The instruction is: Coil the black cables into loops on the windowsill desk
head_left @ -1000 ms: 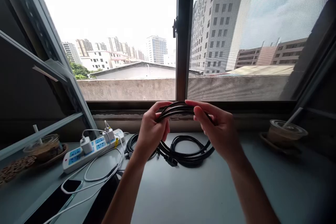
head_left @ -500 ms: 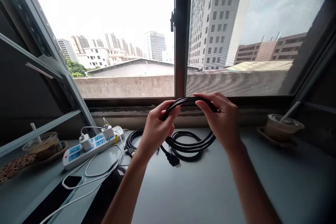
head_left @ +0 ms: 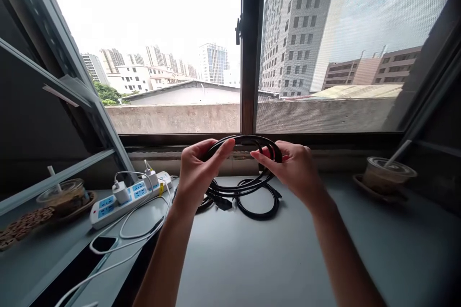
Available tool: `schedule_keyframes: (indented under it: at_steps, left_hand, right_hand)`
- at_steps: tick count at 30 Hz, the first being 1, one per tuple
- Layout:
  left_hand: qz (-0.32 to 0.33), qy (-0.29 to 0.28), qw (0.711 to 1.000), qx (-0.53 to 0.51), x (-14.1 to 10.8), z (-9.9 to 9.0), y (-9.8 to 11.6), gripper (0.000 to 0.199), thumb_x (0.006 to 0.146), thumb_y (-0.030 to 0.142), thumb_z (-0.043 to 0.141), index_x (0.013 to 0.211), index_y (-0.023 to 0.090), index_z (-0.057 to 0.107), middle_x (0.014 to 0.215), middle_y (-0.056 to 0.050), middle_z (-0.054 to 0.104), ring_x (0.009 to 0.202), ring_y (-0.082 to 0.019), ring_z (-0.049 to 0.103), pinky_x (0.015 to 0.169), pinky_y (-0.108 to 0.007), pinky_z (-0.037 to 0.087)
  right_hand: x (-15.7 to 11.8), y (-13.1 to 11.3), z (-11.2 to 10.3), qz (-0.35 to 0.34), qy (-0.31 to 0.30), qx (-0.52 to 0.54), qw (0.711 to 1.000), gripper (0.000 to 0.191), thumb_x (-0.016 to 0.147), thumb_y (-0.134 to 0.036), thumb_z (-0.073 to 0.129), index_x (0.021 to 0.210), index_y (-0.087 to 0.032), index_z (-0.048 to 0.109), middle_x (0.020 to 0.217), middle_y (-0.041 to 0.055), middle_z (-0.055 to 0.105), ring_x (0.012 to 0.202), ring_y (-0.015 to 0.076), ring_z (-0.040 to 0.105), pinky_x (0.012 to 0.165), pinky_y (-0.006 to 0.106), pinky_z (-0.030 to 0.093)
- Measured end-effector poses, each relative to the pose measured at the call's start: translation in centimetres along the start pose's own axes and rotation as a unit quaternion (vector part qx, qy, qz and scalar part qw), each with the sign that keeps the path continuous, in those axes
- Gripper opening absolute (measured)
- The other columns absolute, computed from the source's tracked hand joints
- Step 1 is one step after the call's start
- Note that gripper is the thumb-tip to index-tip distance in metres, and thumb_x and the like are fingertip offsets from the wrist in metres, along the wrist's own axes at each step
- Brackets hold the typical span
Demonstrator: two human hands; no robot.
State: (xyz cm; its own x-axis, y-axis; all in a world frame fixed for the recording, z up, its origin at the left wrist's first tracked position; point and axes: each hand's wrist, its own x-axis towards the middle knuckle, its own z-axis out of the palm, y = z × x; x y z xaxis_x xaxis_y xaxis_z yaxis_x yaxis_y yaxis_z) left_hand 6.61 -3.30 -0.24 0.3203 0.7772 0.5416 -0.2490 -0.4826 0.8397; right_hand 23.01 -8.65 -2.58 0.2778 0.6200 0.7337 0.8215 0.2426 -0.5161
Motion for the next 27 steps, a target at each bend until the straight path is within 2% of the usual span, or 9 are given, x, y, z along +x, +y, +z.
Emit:
schedule_keyframes:
  at_steps: [3,7,13,19,23,27]
  left_hand:
    - [0.026,0.034,0.999,0.019,-0.1,-0.1,0.1,0.048,0.072,0.038,0.065,0.046,0.017,0.031,0.044,0.008,0.020,0.039,-0.003,0.016,0.036,-0.022,0.010]
    - [0.092,0.038,0.991,0.086,-0.2,-0.3,-0.4,0.049,0.073,0.040,0.065,0.043,0.017,0.033,0.043,0.007,0.024,0.040,-0.004,0.020,0.037,-0.023,0.013]
    - [0.147,0.048,0.978,0.140,0.0,-0.8,-1.0,0.046,0.073,0.038,0.064,0.044,0.017,0.035,0.042,0.007,0.029,0.040,-0.004,0.024,0.037,-0.022,0.018]
    - [0.130,0.057,0.982,0.126,0.7,-1.1,-1.3,0.044,0.068,0.037,0.067,0.046,0.018,0.034,0.042,0.007,0.029,0.040,-0.004,0.023,0.036,-0.021,0.018]
    - [0.115,0.044,0.983,0.133,0.9,-1.1,-1.7,0.044,0.069,0.039,0.066,0.046,0.018,0.034,0.043,0.007,0.028,0.040,-0.005,0.023,0.037,-0.021,0.019]
    - [0.078,0.020,0.983,0.163,0.8,-1.1,-1.9,0.045,0.073,0.044,0.061,0.047,0.017,0.037,0.045,0.006,0.028,0.042,-0.005,0.025,0.039,-0.022,0.019]
  right_hand:
    - [-0.3,-0.6,-0.2,0.037,-0.051,0.079,0.995,0.035,0.069,-0.049,0.065,0.064,-0.014,0.066,0.052,-0.0003,0.057,0.050,0.0102,0.050,0.048,0.021,0.036]
    - [-0.5,-0.7,-0.3,0.062,-0.119,0.132,0.982,0.038,0.066,-0.051,0.067,0.068,-0.014,0.069,0.059,0.0024,0.061,0.055,0.0130,0.054,0.049,0.022,0.039]
    - [-0.4,-0.8,-0.5,0.093,-0.153,0.192,0.965,0.035,0.065,-0.048,0.069,0.067,-0.013,0.066,0.060,0.0018,0.059,0.058,0.0127,0.053,0.053,0.023,0.040]
    - [-0.4,-1.3,-1.1,0.107,-0.238,0.284,0.923,0.033,0.065,-0.044,0.070,0.060,-0.014,0.060,0.055,-0.0006,0.054,0.052,0.0094,0.050,0.049,0.020,0.039]
    - [-0.5,-1.6,-1.1,0.126,-0.241,0.304,0.913,0.034,0.068,-0.046,0.068,0.058,-0.014,0.061,0.050,-0.0016,0.052,0.047,0.0074,0.047,0.045,0.019,0.036]
    - [-0.5,-1.7,-0.9,0.132,-0.247,0.311,0.908,0.046,0.074,-0.052,0.059,0.048,-0.014,0.052,0.045,-0.0005,0.050,0.043,0.0082,0.047,0.043,0.020,0.035]
